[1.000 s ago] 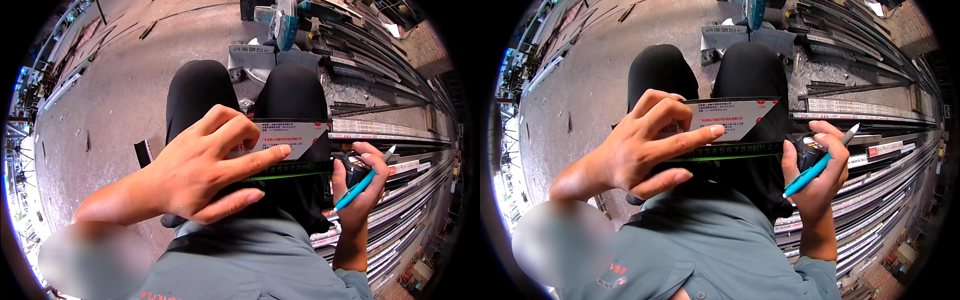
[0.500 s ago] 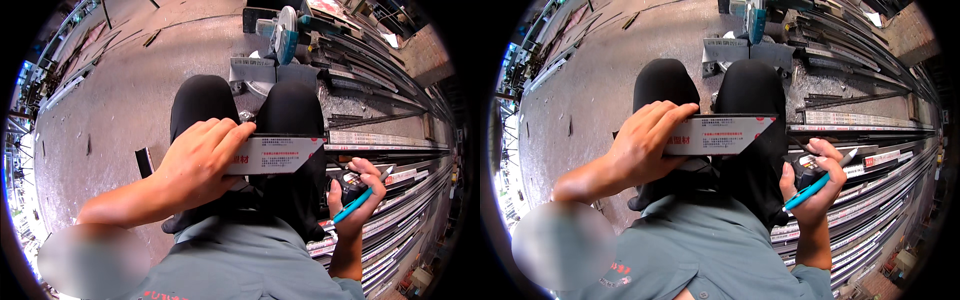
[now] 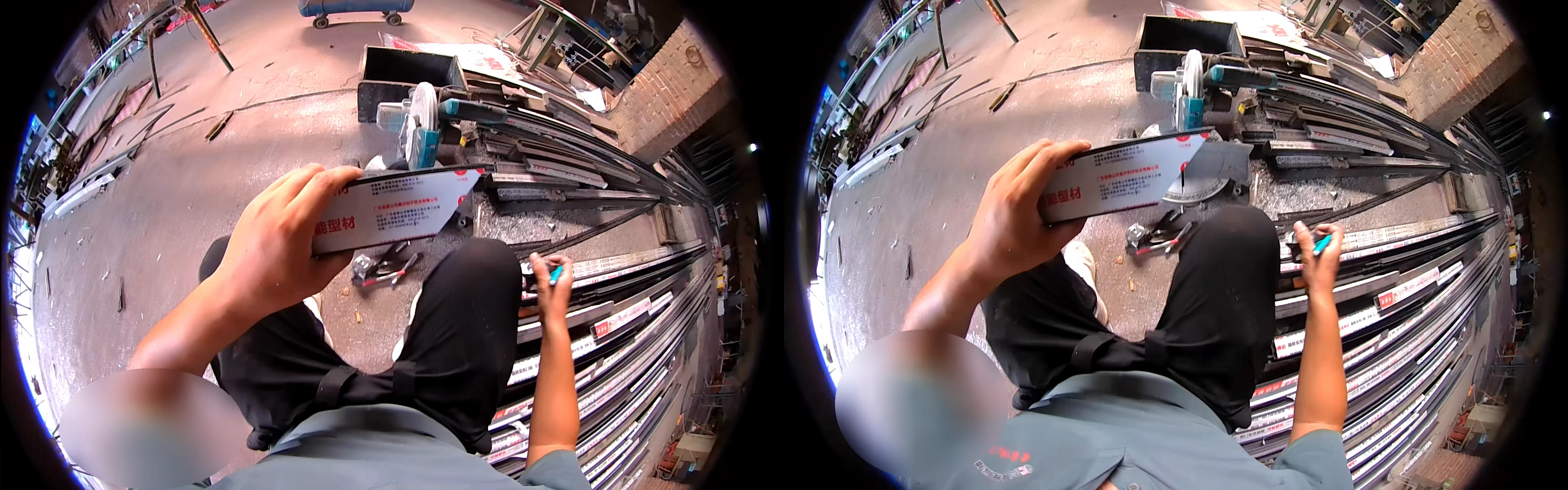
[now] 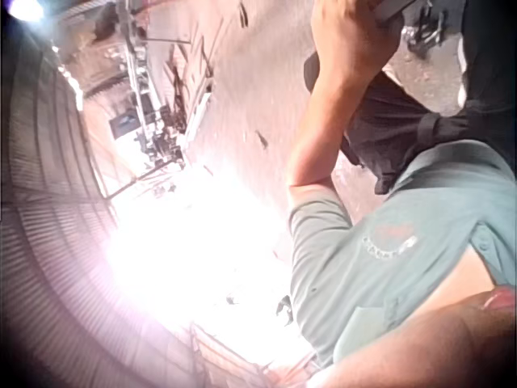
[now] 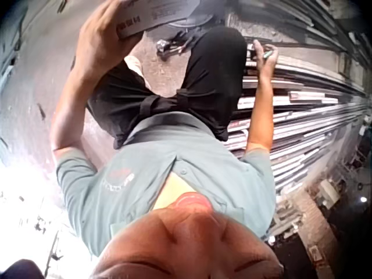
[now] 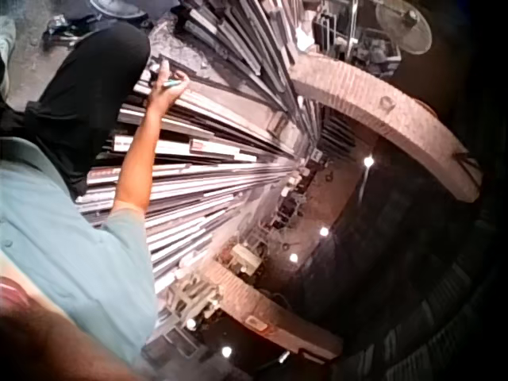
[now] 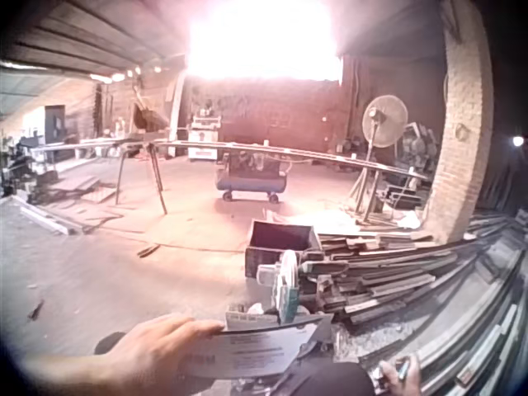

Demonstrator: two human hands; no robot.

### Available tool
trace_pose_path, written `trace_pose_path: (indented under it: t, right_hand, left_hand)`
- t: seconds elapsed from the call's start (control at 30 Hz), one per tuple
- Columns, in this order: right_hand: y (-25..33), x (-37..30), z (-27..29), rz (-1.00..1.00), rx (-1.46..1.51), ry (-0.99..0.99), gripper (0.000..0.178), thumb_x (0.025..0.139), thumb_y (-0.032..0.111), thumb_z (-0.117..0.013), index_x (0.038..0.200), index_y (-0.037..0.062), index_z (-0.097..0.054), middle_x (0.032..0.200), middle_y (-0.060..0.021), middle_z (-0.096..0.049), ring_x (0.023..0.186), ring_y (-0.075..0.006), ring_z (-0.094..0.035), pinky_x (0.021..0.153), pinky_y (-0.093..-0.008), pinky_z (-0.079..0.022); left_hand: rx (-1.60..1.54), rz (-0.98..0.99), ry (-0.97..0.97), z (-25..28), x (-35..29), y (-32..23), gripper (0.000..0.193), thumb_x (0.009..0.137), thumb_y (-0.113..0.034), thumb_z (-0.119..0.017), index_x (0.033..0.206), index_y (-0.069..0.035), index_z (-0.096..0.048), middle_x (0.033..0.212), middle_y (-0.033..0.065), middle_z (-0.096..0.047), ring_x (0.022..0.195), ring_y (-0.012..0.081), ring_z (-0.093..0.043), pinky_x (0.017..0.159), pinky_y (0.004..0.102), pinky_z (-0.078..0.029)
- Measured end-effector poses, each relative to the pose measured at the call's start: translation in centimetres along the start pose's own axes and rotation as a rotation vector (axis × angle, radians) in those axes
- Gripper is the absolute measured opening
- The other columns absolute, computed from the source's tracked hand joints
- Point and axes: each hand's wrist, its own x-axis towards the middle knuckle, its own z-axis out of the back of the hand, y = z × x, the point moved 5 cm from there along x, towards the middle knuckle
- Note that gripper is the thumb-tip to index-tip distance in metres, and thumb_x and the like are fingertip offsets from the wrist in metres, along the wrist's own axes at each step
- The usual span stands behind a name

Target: The person measures and marks a metal profile with a tape measure and marker, then uses a miter saw to cut it. They repeat this process for another piece, inspecting the cut edges and marking the pieces with a marker.

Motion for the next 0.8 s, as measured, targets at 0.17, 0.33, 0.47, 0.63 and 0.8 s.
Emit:
trace_pose_path:
  t: [0.17,0.33,0.47,0.63,0.8]
  right_hand:
    - [-14.0,1.2,-8.0,-0.215,-0.013,0.236,0.045,0.09,0.032,-0.085,0.112,0.006,-0.055,0.098,-0.0089,-0.059,0.083,-0.0191,-0.059,0.078,-0.0363,-0.053]
    - [-22.1,-0.6,-18.2,-0.305,-0.514,0.564,0.042,0.091,0.031,-0.083,0.112,0.0056,-0.057,0.097,-0.0093,-0.062,0.083,-0.018,-0.06,0.078,-0.0353,-0.053]
    - [-25.1,-1.7,-23.1,-0.281,-0.788,0.726,0.04,0.092,0.031,-0.082,0.112,0.0053,-0.059,0.096,-0.0096,-0.064,0.083,-0.0171,-0.061,0.078,-0.0345,-0.053]
    - [-27.1,-1.9,-25.8,-0.217,-0.974,0.779,0.037,0.093,0.03,-0.081,0.111,0.0049,-0.062,0.094,-0.01,-0.066,0.084,-0.016,-0.062,0.078,-0.0335,-0.053]
    - [-25.1,1.4,-25.5,-0.022,-0.944,0.643,0.034,0.093,0.029,-0.08,0.111,0.0045,-0.064,0.093,-0.0104,-0.068,0.084,-0.0149,-0.063,0.078,-0.0326,-0.053]
  left_hand:
    - [-0.012,0.015,-0.032,-2.2,4.7,2.6,0.069,0.067,-0.003,-0.081,0.132,-0.005,-0.06,0.109,0.0168,-0.066,0.1,0.0397,-0.067,0.087,0.0437,-0.056]
    - [-0.051,0.043,-0.002,-5.9,5.9,5.9,0.075,0.063,-0.005,-0.084,0.133,-0.005,-0.06,0.107,0.0172,-0.065,0.098,0.0395,-0.066,0.086,0.0444,-0.056]
    - [-0.112,0.067,0.053,-7.7,6.3,7.6,0.078,0.06,-0.004,-0.085,0.134,-0.005,-0.06,0.106,0.0175,-0.064,0.097,0.0396,-0.066,0.085,0.0452,-0.056]
    - [-0.108,0.067,0.073,-9.0,7.4,8.6,0.078,0.06,-0.004,-0.084,0.134,-0.004,-0.06,0.107,0.0183,-0.064,0.097,0.0398,-0.066,0.086,0.0452,-0.056]
    - [-0.082,0.084,0.093,-8.9,7.3,9.2,0.077,0.06,-0.004,-0.084,0.133,-0.004,-0.06,0.107,0.0185,-0.065,0.099,0.0402,-0.066,0.087,0.0457,-0.057]
